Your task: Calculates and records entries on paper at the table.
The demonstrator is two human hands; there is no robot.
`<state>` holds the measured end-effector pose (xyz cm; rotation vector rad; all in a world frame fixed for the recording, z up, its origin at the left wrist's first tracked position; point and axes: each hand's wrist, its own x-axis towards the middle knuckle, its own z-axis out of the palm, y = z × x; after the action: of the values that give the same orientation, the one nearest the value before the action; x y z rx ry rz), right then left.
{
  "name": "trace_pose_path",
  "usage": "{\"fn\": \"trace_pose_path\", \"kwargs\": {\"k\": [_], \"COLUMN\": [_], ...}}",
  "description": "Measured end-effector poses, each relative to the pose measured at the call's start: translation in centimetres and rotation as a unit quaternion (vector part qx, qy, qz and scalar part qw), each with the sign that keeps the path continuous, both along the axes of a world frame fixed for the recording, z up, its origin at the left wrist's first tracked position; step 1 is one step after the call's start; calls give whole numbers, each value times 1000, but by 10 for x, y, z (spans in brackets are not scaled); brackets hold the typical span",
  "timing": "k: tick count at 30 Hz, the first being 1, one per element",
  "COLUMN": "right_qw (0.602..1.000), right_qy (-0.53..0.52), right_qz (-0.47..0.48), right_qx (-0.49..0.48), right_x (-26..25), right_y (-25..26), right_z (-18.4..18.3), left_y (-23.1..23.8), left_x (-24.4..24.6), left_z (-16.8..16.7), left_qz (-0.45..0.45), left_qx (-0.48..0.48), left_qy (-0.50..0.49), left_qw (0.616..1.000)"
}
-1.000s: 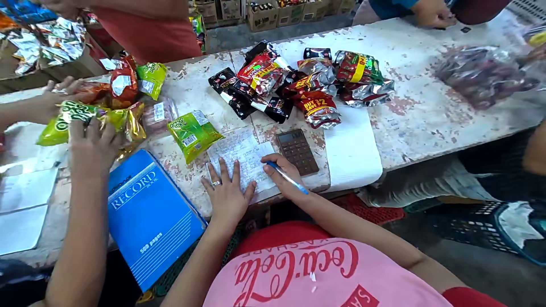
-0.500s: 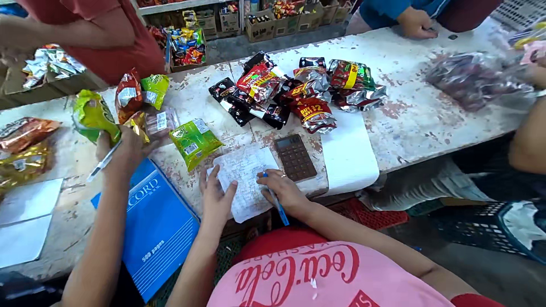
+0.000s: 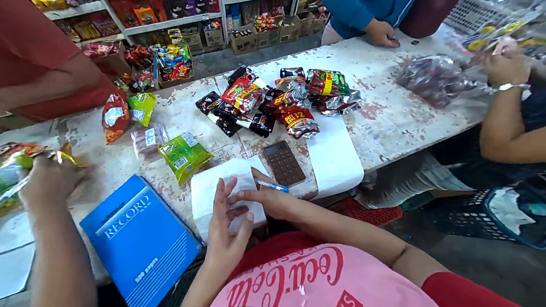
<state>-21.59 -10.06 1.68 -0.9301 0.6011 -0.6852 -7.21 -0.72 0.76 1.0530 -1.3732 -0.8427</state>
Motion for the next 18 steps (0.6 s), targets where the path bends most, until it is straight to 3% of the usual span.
{"fn": "trace_pose_path", "kwargs": {"k": [3,6,8,11,13,15,16,17,18], "right_qw": [998,973,927,869,837,845,873,906,932], "right_qy": [51,192,299,403,424,364,315,264,224], "right_qz": [-42,-41,-9,10,-27,-86,-98,-93,-78], "right_qx": [-2,-121,-227,-287,-346,-382,-360,-317,-273], "right_x": [-5,-24,-37,-43,-44,-39,-33,-23,-13], "right_y": [-10,-25,-34,-44,-51,-57,-59,-60,-60], "right_z": [-13,-34,-43,-35,-30,-25,-20,-14,-12], "left_y": [1,-4,-7,-4,-2,-2,-3,-5,-19], "left_x": [11,27,31,22,15,12,9,2,-10], "left_z": [-7,-26,-43,-62,-78,-81,-61,-13,59], "left_qz": [58,135,102,5,6,26,15,-36,-146], "left_qx": [-65,-84,-28,57,33,-3,17,107,298], "left_qy": [-16,-217,-365,-464,-492,-494,-490,-504,-537], "left_qw": [996,963,925,884,870,869,871,856,776]}}
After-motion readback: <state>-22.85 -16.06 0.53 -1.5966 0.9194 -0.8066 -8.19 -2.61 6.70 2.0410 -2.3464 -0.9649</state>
